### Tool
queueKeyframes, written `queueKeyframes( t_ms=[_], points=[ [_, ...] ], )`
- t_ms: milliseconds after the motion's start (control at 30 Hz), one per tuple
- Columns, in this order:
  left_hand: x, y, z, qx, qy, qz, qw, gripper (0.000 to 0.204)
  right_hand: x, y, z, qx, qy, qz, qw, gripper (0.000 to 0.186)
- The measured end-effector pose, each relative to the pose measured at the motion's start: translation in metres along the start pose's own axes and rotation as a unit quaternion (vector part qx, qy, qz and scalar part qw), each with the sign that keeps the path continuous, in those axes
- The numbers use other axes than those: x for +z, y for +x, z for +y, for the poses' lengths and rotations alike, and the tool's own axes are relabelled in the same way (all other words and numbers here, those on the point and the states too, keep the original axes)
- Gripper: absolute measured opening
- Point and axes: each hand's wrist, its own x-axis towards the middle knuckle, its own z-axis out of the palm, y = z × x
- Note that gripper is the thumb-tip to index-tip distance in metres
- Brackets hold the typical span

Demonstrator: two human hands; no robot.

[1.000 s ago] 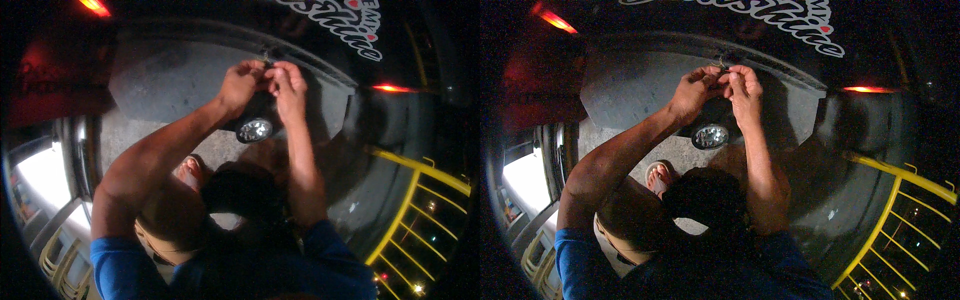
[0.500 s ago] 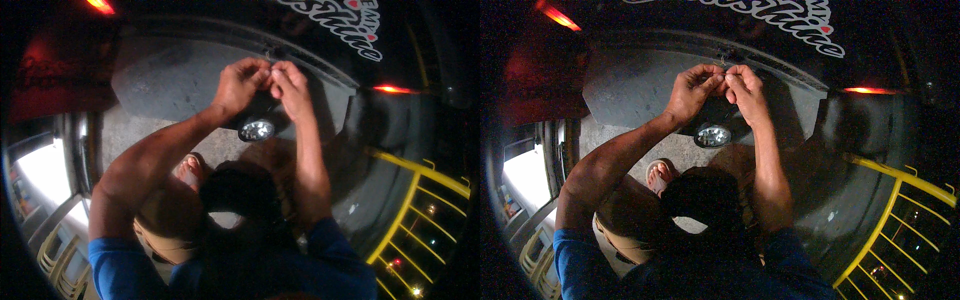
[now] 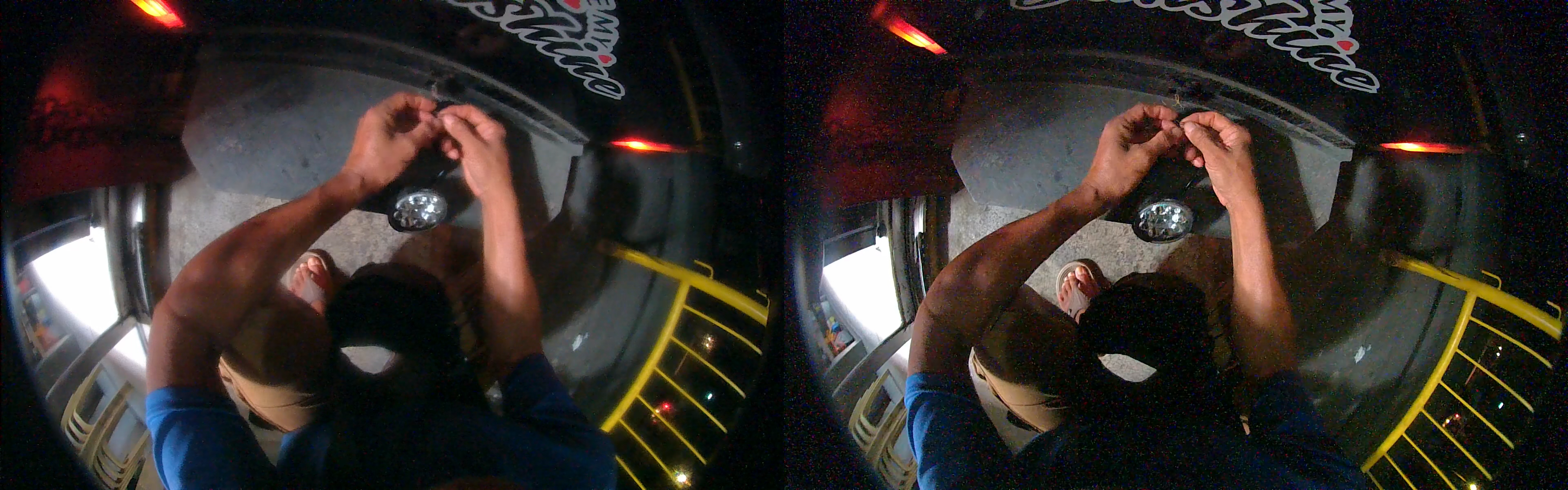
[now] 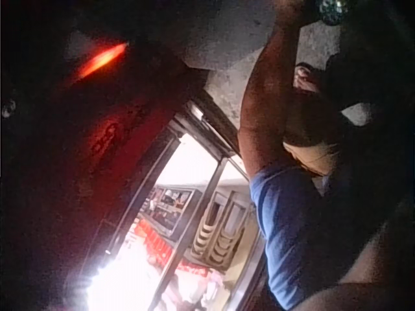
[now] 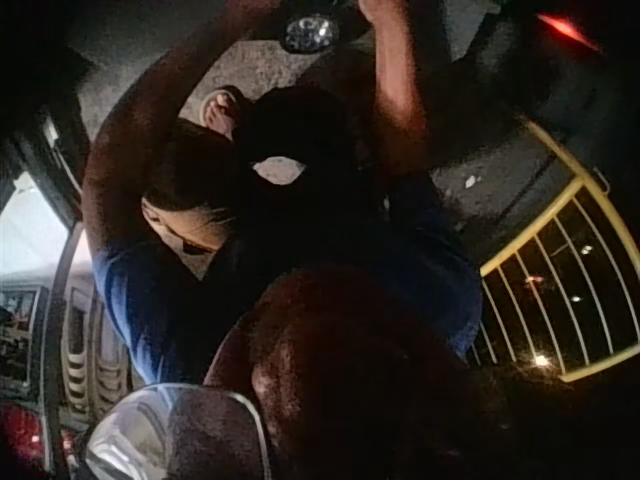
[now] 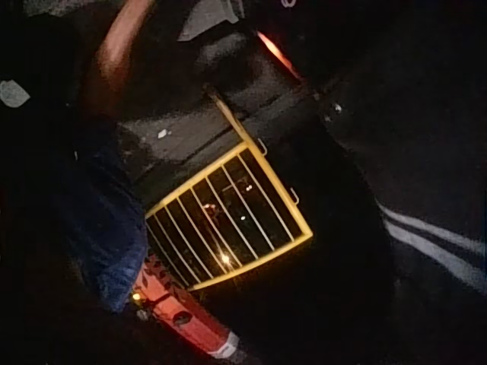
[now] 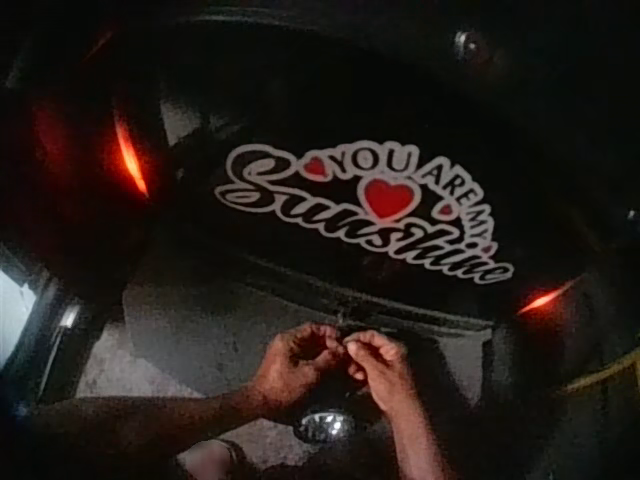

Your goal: The person works on a vehicle's rear light assembly, manipulating wires and components with their hands. They briefly enter a shop to retrieve a tool and return to continue the repair on the vehicle's light fixture.

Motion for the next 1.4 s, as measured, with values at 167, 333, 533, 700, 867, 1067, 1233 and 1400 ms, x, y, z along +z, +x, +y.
queueKeyframes(
  t_ms=[167, 333, 533, 700, 867, 1067, 1233, 1400],
  points=[
    [0.005, -0.003, 0.004, -0.064, -0.089, -0.010, 0.994, 0.017, -0.001, -0.004, -0.002, -0.019, -0.019, 0.005, 1.000, 0.011],
    [0.009, -0.006, 0.006, -0.066, -0.120, 0.004, 0.991, 0.015, 0.002, -0.008, -0.003, -0.014, 0.054, 0.042, 0.998, 0.011],
    [0.013, -0.004, 0.000, -0.075, -0.083, 0.027, 0.993, 0.017, 0.000, -0.010, 0.000, 0.004, -0.004, 0.055, 0.998, 0.010],
    [0.014, -0.002, -0.001, -0.083, -0.148, -0.003, 0.986, 0.021, 0.001, -0.010, 0.002, -0.007, -0.039, 0.044, 0.998, 0.012],
    [0.014, -0.001, 0.002, -0.085, -0.144, 0.007, 0.986, 0.022, 0.004, -0.009, 0.002, -0.021, 0.003, 0.043, 0.999, 0.013],
    [0.013, 0.003, 0.001, -0.098, -0.150, 0.016, 0.984, 0.020, 0.001, -0.004, 0.006, -0.018, 0.087, 0.050, 0.995, 0.013],
    [0.014, 0.004, -0.004, -0.080, -0.136, 0.029, 0.987, 0.019, 0.004, -0.004, 0.004, -0.004, 0.052, 0.057, 0.997, 0.013],
    [0.013, 0.006, -0.001, -0.087, -0.175, -0.007, 0.981, 0.021, 0.006, -0.004, -0.001, -0.023, 0.069, 0.049, 0.996, 0.017]
  ],
)
